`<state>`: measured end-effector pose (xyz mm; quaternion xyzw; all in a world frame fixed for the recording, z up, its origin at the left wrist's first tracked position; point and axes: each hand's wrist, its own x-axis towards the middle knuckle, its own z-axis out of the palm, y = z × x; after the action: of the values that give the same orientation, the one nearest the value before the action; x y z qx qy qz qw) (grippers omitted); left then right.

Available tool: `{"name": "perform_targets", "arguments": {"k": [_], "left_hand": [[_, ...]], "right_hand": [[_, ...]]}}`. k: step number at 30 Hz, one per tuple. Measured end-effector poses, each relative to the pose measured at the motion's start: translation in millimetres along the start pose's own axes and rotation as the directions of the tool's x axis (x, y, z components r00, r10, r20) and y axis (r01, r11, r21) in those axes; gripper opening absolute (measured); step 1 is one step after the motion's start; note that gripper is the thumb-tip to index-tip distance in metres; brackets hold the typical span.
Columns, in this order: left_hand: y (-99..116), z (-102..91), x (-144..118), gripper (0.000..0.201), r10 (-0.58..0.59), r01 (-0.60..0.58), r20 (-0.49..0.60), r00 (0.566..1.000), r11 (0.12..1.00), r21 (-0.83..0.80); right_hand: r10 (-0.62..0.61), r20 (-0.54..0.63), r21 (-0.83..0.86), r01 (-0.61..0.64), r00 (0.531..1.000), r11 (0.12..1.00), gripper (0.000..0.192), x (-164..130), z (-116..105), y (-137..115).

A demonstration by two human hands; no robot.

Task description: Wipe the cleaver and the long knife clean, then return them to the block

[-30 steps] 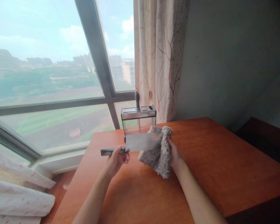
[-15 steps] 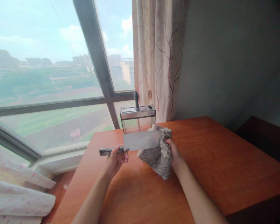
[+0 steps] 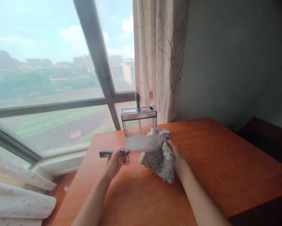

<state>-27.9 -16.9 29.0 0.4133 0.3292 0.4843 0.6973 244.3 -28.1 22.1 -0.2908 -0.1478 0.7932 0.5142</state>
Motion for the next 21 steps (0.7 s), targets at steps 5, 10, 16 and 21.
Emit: {"name": "perform_targets", "arguments": {"k": [5,10,16,21], "left_hand": [[-2.1,0.9,1.2,0.029,0.021,-0.022,-0.02,1.0,0.998,-0.056],[-0.6,1.6,0.2,0.031,0.019,-0.02,0.016,1.0,0.999,0.031],[1.8,2.4,-1.6,0.034,0.033,-0.035,0.037,0.999,0.996,0.077],[-0.5,4.1,-0.9,0.033,0.038,-0.039,0.011,0.999,0.999,0.038]], "right_hand": [[-0.024,-0.014,0.031,0.024,1.0,0.999,0.028,1.3,0.2,0.4],[-0.116,0.005,0.046,0.116,0.993,0.992,0.035,1.5,4.3,0.2],[-0.116,0.048,0.026,0.114,0.992,0.993,0.035,1.7,0.9,0.3],[-0.157,0.025,-0.008,0.157,0.987,0.988,0.031,2.6,-0.4,3.0]]}}
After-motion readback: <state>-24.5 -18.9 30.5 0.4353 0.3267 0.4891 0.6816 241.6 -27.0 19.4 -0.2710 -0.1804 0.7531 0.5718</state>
